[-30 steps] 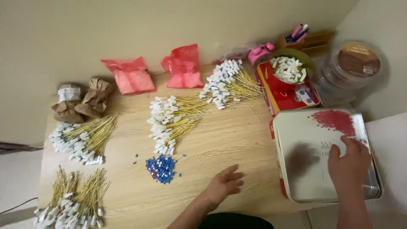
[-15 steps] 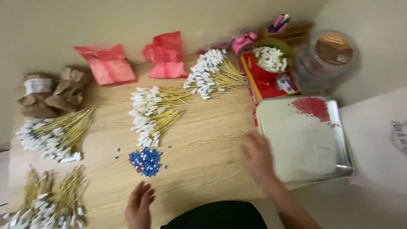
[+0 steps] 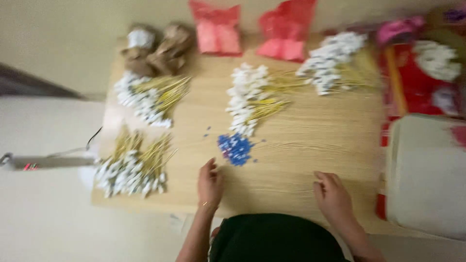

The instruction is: Assemble small wire components by manually attaching blue plastic pieces to the stems.

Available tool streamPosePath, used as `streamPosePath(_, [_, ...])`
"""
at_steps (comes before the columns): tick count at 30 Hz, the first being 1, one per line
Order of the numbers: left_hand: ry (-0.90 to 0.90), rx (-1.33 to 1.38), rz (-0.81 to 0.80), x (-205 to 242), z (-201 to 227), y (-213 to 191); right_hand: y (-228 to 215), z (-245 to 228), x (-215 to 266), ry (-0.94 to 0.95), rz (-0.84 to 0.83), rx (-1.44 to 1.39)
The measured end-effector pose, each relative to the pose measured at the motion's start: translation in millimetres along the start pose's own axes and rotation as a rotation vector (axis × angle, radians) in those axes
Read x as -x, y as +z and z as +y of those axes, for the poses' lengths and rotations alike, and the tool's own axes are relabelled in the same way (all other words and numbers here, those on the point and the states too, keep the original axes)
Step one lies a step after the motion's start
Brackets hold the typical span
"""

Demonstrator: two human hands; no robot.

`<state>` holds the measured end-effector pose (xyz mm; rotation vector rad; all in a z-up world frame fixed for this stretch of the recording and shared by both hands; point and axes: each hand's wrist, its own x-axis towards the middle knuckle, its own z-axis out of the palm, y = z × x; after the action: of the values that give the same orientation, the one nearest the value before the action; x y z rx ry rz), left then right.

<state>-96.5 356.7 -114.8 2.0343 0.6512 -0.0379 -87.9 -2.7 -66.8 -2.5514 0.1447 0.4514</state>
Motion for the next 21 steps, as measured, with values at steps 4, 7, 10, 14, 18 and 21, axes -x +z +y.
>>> streamPosePath(4, [0.253,-0.119,0.093,-11.7,-30.9,17.4,46.4,13.1,-36.1,-0.101,0.064,0.020])
streamPosePath(7, [0.173,-0.206,0.023,-16.6,-30.1,24.5,48.2,-12.6,-63.2,-0.050,-0.025,-0.007])
streamPosePath(10, [0.168,-0.235,-0.040,-20.7,-18.0,25.6,58.5,-36.0,-99.1,-0.166,-0.045,0.026])
streamPosePath(14, [0.364,-0.261,0.133,-40.7,-0.4,22.2,68.8,-87.4,-127.8,-0.279,-0.009,0.019])
streamPosePath(18, [0.670,-0.297,0.332,-81.5,12.2,15.8,105.0,-113.3,-136.1,-0.656,0.234,-0.026])
streamPosePath(21, [0.625,-0.417,0.313,-113.5,4.9,23.2,118.8,-117.5,-129.1,-0.818,0.279,-0.070])
